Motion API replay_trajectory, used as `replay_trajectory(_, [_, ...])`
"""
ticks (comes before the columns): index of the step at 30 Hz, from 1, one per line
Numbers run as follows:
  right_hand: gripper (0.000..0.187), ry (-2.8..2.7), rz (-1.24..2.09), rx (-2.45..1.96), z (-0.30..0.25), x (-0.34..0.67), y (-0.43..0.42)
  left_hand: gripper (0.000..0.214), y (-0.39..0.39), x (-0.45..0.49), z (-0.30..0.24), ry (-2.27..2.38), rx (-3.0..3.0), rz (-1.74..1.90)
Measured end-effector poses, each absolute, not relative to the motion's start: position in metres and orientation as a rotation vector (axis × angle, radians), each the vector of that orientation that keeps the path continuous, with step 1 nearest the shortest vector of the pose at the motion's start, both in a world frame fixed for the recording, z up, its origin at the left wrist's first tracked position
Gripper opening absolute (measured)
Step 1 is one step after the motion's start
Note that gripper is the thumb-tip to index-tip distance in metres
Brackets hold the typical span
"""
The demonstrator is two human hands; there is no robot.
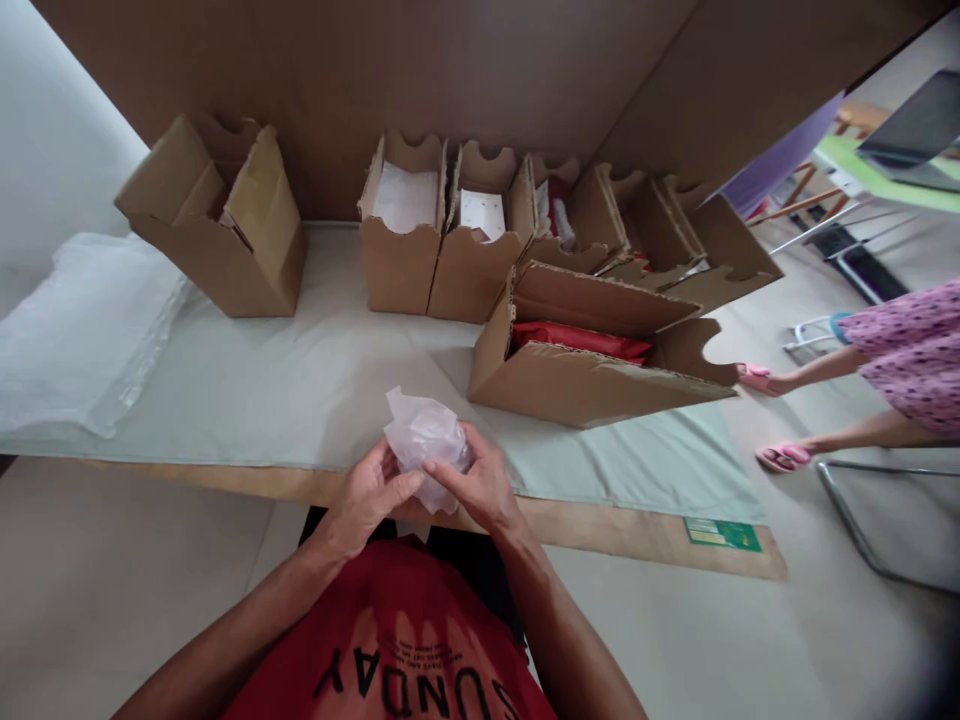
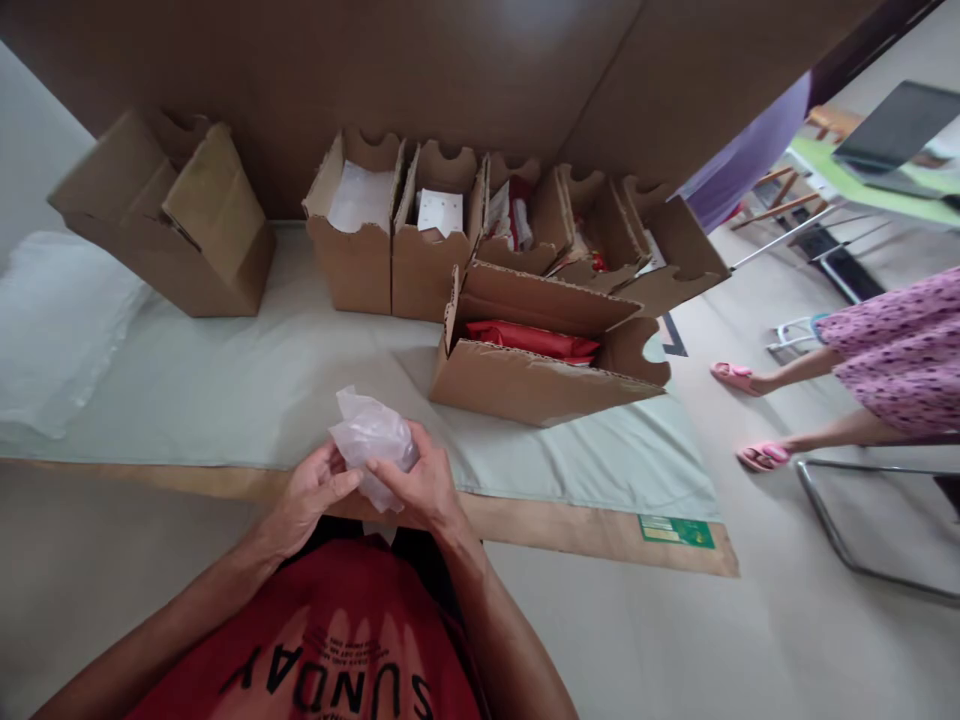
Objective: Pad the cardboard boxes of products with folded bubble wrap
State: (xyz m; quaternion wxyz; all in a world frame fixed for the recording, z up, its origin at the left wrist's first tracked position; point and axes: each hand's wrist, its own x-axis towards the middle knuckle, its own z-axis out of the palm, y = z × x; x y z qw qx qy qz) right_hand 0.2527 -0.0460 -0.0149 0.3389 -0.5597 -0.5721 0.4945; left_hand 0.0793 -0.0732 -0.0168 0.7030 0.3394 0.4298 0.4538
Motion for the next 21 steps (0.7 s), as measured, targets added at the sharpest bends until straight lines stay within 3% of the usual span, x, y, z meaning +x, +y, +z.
replay_trajectory(7, [0.045, -1.882, 0.719, -1.372, 0.004, 0.250, -0.077, 0.057, -0.092, 0.087, -0.033, 0.977, 0.670, 1.191])
replay_trajectory(11, [0.037, -2.032, 0.514, -1.325, 0.022, 0.253, -0.094, 0.065, -0.095, 0.081, -0.032, 0.962, 0.656, 1.226])
replay_trajectory(14, [0.021, -2.012, 0.504, -1.272, 0.028, 0.252, -0.100, 0.067, -0.095, 0.079, -0.026, 0.902, 0.666, 1.222])
replay_trajectory(21, [0.034, -1.894, 0.901, -1.181, 0.025, 0.241, -0.105, 0.071, -0.109, 0.078, -0.025, 0.826, 0.680, 1.183])
